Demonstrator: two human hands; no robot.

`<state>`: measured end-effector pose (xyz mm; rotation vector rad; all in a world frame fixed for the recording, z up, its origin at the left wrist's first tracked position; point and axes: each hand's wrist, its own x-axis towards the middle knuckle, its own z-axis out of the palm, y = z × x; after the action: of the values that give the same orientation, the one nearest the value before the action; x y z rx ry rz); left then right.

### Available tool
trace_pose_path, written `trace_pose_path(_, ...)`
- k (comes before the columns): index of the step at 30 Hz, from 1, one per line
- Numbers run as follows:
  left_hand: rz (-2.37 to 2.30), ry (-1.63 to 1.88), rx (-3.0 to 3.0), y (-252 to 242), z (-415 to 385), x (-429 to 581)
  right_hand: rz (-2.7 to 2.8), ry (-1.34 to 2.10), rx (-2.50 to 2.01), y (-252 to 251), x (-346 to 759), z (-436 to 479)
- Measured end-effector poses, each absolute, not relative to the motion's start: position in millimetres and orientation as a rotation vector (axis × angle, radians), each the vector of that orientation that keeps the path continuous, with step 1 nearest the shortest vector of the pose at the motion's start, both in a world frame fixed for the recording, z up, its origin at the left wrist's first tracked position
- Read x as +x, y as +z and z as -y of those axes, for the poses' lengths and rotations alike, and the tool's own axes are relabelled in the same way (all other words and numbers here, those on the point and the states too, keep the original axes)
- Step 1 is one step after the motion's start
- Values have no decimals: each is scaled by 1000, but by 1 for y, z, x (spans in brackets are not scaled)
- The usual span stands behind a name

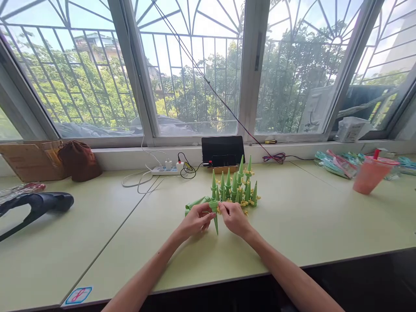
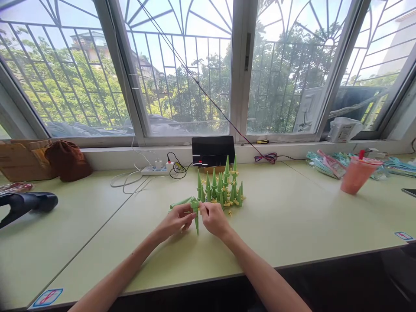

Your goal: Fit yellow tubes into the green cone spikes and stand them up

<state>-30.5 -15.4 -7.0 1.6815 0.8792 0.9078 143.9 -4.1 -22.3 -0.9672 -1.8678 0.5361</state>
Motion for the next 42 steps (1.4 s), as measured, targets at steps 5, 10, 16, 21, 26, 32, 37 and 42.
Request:
trace_pose_path(5, -830, 927, 1622, -6, 15, -29, 1852, 633, -948, -20, 143, 5)
trace_pose_path(10, -782, 925, 1563, -6, 15, -30, 1858, 756, -821, -19, 143, 6)
trace_pose_path(16, -741, 941, 1534, -3, 17, -33, 1867, 818, -781, -14, 145, 11)
trace_pose_path(21, -749, 968, 1539, -1, 19, -33, 1951, 780, -770, -13, 145, 15)
trace_pose_path(26, -769, 969, 1570, -4, 16, -33, 1958, 712, -817, -15, 144, 14)
trace_pose_path(32, -781, 987, 1587, -7, 15, -33, 1955, 675, -844, -16, 144, 12)
trace_pose_path(37, -777, 979, 1594, -6, 17, -31, 1986, 667, -820, -18, 144, 12)
trace_pose_path(42, -776, 958, 1579, -5, 18, -31, 2021, 682, -786, -18, 144, 13)
